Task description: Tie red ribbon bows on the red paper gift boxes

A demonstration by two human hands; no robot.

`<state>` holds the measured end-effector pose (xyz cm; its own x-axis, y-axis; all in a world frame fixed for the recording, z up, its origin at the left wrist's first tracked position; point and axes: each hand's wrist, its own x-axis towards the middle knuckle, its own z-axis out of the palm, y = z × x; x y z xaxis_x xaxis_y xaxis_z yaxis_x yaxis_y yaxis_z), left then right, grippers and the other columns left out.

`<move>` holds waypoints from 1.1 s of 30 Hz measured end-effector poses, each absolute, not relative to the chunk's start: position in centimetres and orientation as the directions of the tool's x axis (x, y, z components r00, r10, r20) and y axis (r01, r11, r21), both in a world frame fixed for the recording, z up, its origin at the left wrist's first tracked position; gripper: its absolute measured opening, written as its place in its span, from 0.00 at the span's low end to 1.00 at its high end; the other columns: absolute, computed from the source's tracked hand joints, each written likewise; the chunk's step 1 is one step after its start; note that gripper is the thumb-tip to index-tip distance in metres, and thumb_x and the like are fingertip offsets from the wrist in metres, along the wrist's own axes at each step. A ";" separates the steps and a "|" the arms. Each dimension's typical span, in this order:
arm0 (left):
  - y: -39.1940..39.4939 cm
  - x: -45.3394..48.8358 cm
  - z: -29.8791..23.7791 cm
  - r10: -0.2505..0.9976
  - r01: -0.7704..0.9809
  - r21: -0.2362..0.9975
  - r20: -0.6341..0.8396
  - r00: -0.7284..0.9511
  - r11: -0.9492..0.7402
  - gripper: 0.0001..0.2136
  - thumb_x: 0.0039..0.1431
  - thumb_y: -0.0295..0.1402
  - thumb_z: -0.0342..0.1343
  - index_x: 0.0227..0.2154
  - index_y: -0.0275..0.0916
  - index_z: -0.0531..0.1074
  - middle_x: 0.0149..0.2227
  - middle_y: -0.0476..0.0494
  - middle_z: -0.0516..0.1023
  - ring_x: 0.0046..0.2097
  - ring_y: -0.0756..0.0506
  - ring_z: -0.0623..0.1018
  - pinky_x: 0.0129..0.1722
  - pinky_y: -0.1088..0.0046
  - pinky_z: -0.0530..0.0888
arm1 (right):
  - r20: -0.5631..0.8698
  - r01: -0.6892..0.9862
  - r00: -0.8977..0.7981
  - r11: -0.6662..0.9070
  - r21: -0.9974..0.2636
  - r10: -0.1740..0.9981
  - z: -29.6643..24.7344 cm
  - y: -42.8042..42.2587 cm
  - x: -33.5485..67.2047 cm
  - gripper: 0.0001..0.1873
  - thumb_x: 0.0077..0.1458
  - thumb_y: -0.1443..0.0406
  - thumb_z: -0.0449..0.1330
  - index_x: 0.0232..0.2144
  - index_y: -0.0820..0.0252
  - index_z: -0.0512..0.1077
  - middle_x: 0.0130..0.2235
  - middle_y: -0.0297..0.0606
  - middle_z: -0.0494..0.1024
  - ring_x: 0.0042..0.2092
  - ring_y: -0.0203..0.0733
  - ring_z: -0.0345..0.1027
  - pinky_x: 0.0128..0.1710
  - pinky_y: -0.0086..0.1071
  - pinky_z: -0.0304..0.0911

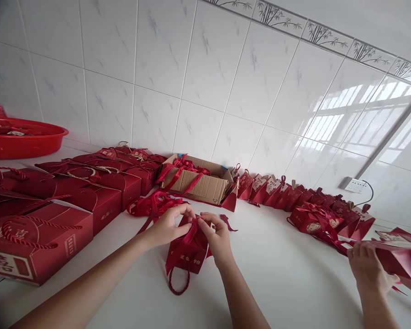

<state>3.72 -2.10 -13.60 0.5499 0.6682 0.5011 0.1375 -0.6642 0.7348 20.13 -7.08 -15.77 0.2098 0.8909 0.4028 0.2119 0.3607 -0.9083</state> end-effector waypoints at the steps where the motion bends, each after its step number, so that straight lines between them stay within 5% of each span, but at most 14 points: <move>1: -2.0 3.7 -13.6 0.674 0.142 0.737 0.499 0.545 -0.661 0.04 0.51 0.27 0.50 0.31 0.40 0.67 0.32 0.50 0.72 0.37 0.49 0.72 0.40 0.72 0.71 | 0.399 0.197 0.222 0.360 -0.912 0.890 -15.9 -7.1 20.2 0.17 0.48 0.51 0.62 0.32 0.57 0.79 0.41 0.42 0.78 0.42 0.48 0.71 0.38 0.38 0.67; 7: -1.9 3.6 -13.7 0.693 0.149 0.756 0.478 0.539 -0.637 0.06 0.49 0.26 0.50 0.30 0.40 0.67 0.31 0.51 0.71 0.35 0.49 0.72 0.38 0.72 0.70 | 0.348 0.119 0.250 0.328 -0.937 0.904 -16.1 -7.1 20.2 0.16 0.50 0.53 0.61 0.36 0.57 0.77 0.37 0.40 0.78 0.40 0.46 0.70 0.39 0.37 0.65; 14: -2.1 3.6 -13.5 0.687 0.201 0.719 0.484 0.541 -0.665 0.05 0.49 0.26 0.51 0.31 0.40 0.68 0.32 0.50 0.74 0.37 0.48 0.73 0.44 0.70 0.69 | 0.483 0.334 0.272 0.389 -0.858 0.832 -16.1 -7.1 20.0 0.12 0.55 0.57 0.57 0.37 0.57 0.73 0.37 0.38 0.75 0.41 0.42 0.67 0.40 0.33 0.62; 33: -1.6 4.1 -13.9 0.781 0.129 0.815 0.477 0.402 -0.565 0.05 0.49 0.27 0.50 0.31 0.40 0.66 0.31 0.49 0.70 0.37 0.47 0.71 0.42 0.70 0.69 | 0.477 0.412 0.092 0.402 -0.817 0.874 -16.0 -7.2 20.1 0.16 0.49 0.62 0.63 0.41 0.57 0.69 0.38 0.38 0.72 0.41 0.42 0.66 0.42 0.36 0.64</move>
